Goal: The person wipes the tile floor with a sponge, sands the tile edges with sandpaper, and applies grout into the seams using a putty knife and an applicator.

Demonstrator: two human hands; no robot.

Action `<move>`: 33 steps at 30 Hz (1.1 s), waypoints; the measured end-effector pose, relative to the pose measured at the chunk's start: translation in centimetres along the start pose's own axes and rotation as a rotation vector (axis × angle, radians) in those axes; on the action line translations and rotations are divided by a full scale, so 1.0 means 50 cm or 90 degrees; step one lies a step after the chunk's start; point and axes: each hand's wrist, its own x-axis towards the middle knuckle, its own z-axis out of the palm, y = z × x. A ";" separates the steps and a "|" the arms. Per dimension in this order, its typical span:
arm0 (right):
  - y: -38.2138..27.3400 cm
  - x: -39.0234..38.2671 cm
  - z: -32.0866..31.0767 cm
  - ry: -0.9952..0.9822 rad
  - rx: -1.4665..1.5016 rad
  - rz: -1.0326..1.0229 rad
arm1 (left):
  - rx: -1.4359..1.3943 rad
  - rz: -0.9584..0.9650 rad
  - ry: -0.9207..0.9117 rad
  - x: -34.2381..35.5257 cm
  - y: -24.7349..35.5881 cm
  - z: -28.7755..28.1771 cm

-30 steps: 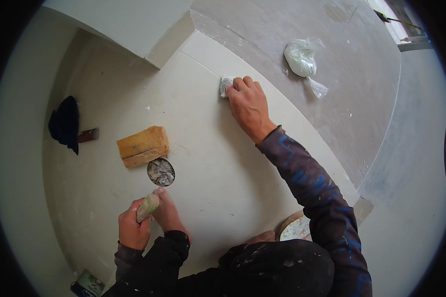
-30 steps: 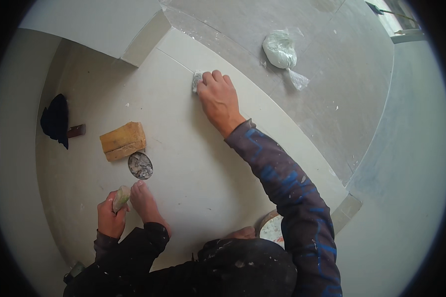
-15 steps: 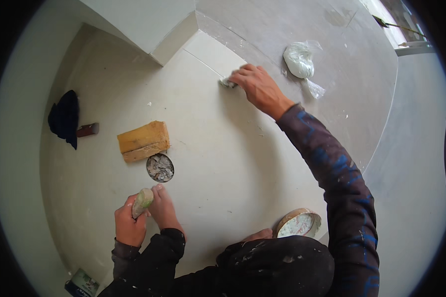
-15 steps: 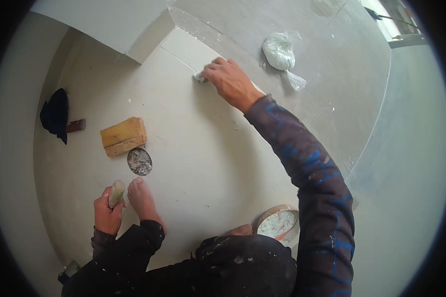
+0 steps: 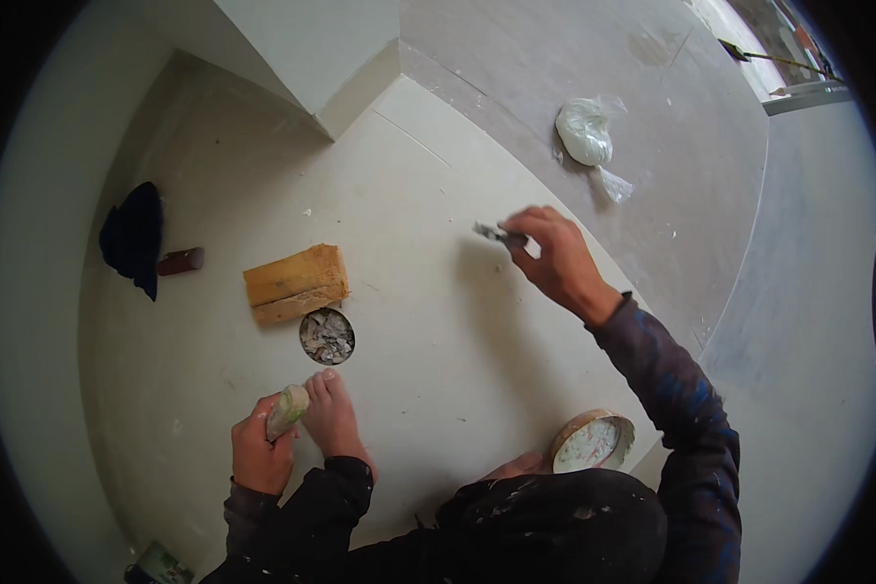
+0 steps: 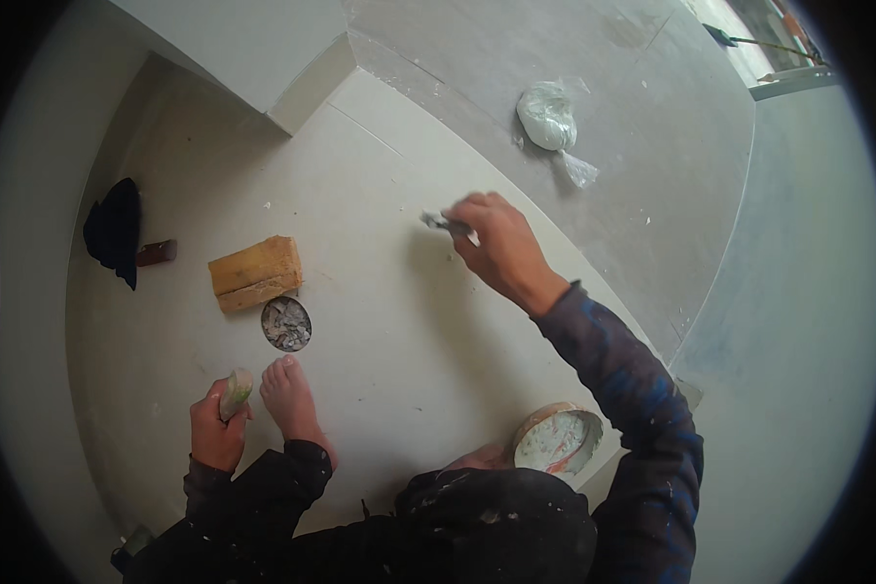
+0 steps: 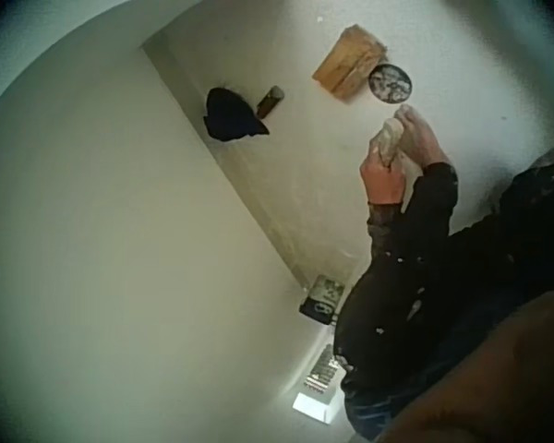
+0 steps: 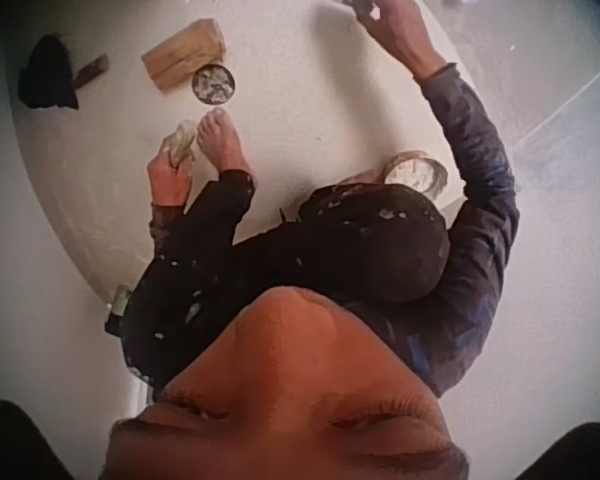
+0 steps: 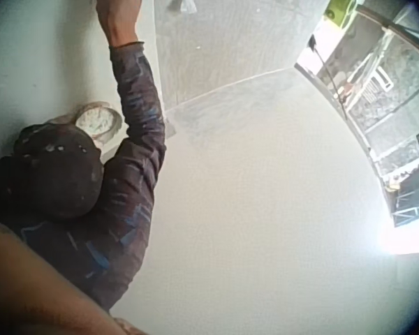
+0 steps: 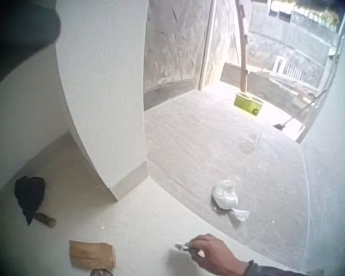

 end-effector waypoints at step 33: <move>-0.007 0.186 0.080 0.143 -0.044 -0.128 | -0.014 -0.016 0.012 0.039 -0.009 0.004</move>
